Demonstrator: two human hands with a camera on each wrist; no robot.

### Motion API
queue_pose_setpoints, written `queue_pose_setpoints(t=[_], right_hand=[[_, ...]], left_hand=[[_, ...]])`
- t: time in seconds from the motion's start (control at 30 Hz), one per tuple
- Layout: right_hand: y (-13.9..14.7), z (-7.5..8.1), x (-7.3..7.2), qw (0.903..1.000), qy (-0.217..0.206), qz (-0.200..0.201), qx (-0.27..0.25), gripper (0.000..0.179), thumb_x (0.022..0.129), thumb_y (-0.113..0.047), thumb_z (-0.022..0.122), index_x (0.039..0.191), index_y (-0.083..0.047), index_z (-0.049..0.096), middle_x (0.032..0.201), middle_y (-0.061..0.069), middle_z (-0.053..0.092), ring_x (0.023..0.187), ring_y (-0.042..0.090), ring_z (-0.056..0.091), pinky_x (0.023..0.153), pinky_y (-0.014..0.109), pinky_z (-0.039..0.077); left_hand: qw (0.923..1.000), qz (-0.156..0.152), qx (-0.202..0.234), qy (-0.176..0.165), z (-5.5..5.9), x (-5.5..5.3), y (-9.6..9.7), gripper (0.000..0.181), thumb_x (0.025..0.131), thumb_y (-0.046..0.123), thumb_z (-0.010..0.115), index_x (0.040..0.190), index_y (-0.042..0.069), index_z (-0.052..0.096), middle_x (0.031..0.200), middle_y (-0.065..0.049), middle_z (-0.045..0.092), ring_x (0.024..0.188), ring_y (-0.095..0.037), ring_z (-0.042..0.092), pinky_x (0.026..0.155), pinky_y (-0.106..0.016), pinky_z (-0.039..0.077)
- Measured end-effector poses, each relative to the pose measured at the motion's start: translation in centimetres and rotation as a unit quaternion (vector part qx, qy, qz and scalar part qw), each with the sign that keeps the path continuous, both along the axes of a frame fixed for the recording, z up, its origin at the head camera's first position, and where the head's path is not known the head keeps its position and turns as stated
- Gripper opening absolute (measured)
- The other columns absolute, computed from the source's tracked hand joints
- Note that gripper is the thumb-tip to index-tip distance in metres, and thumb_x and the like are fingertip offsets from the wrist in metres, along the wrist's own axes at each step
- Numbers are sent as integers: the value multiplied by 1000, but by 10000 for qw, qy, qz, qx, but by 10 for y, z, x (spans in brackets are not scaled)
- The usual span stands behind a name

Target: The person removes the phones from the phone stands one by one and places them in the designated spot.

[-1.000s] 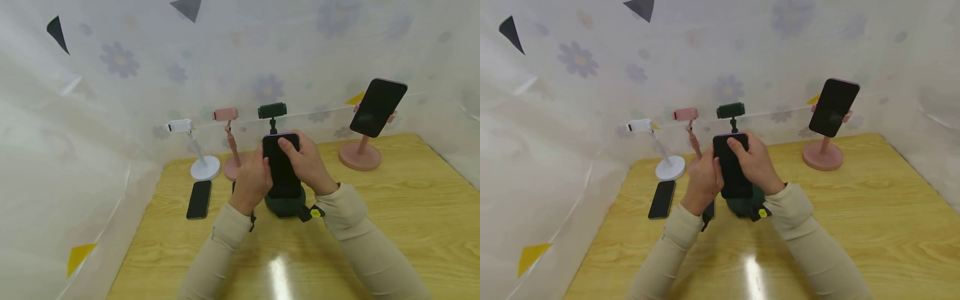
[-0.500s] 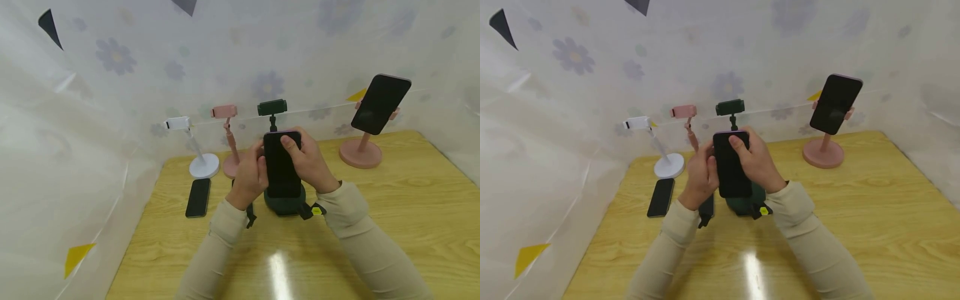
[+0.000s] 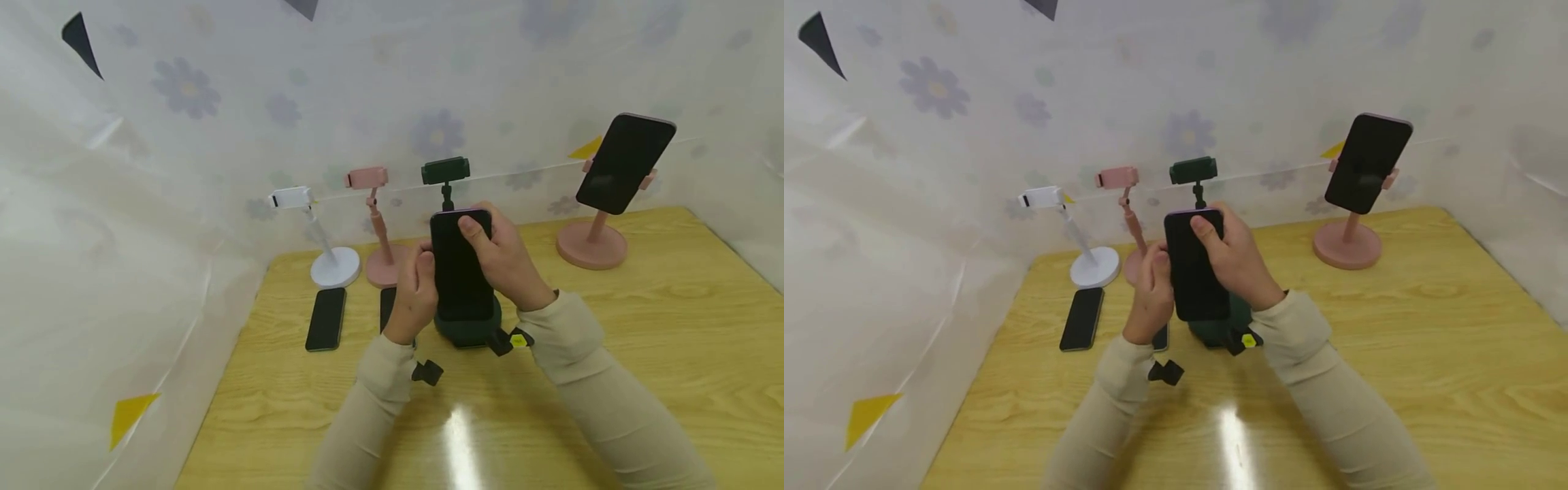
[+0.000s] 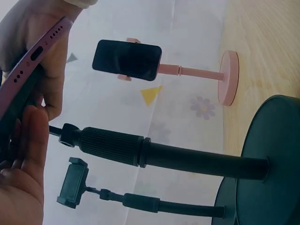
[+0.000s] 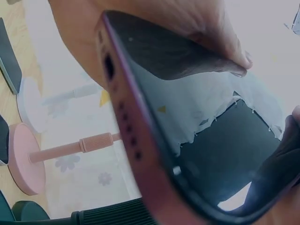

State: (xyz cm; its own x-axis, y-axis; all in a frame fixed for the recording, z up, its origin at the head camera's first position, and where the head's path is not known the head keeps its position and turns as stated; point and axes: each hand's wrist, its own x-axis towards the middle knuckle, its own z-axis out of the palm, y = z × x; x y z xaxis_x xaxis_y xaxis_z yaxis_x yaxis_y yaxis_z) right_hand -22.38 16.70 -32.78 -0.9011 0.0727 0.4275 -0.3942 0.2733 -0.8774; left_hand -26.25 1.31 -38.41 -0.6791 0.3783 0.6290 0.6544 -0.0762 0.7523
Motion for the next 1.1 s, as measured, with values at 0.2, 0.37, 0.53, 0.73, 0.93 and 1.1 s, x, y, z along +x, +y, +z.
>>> queue_pose_setpoints(t=[0.2,0.37,0.53,0.73,0.93,1.1], right_hand=[[2,0,-1,9999,-53,-42,102,35,106,-28,45,115,4,52,102,11,59,80,9,63,72,20,54],[2,-1,-1,9999,-80,-6,68,34,106,-27,44,117,5,51,103,13,59,82,9,62,74,20,53],[3,-1,-1,10000,-4,7,39,35,106,-27,45,118,5,51,104,12,59,81,8,63,74,20,53],[4,-1,-2,9999,57,130,-66,33,106,-26,45,115,5,51,99,3,60,80,9,64,73,21,54],[6,-2,-1,9997,97,146,-140,32,106,-26,45,113,5,51,97,-1,60,80,10,63,73,21,54],[6,-2,0,9993,111,227,-277,31,106,-25,45,112,5,51,96,-3,61,79,9,64,72,21,54]], left_hand=[[9989,96,252,-382,1,5,5,49,109,31,26,121,-8,54,116,-26,61,105,-25,58,98,-33,48],[9972,-9,428,-612,1,7,5,49,110,30,26,120,-9,54,115,-27,61,103,-16,57,97,-31,48],[9967,-209,479,-622,3,7,5,57,109,39,25,120,-9,53,111,-28,60,99,-9,55,93,-29,48],[9963,-207,472,-690,4,8,6,63,108,45,25,122,-10,52,114,-28,60,100,-8,55,93,-27,48],[9961,-129,430,-756,3,10,7,63,107,45,25,123,-10,52,115,-29,60,100,-12,57,93,-27,49],[9953,-71,370,-889,3,12,6,68,105,52,26,124,-7,51,117,-27,59,103,-18,57,95,-29,48]])
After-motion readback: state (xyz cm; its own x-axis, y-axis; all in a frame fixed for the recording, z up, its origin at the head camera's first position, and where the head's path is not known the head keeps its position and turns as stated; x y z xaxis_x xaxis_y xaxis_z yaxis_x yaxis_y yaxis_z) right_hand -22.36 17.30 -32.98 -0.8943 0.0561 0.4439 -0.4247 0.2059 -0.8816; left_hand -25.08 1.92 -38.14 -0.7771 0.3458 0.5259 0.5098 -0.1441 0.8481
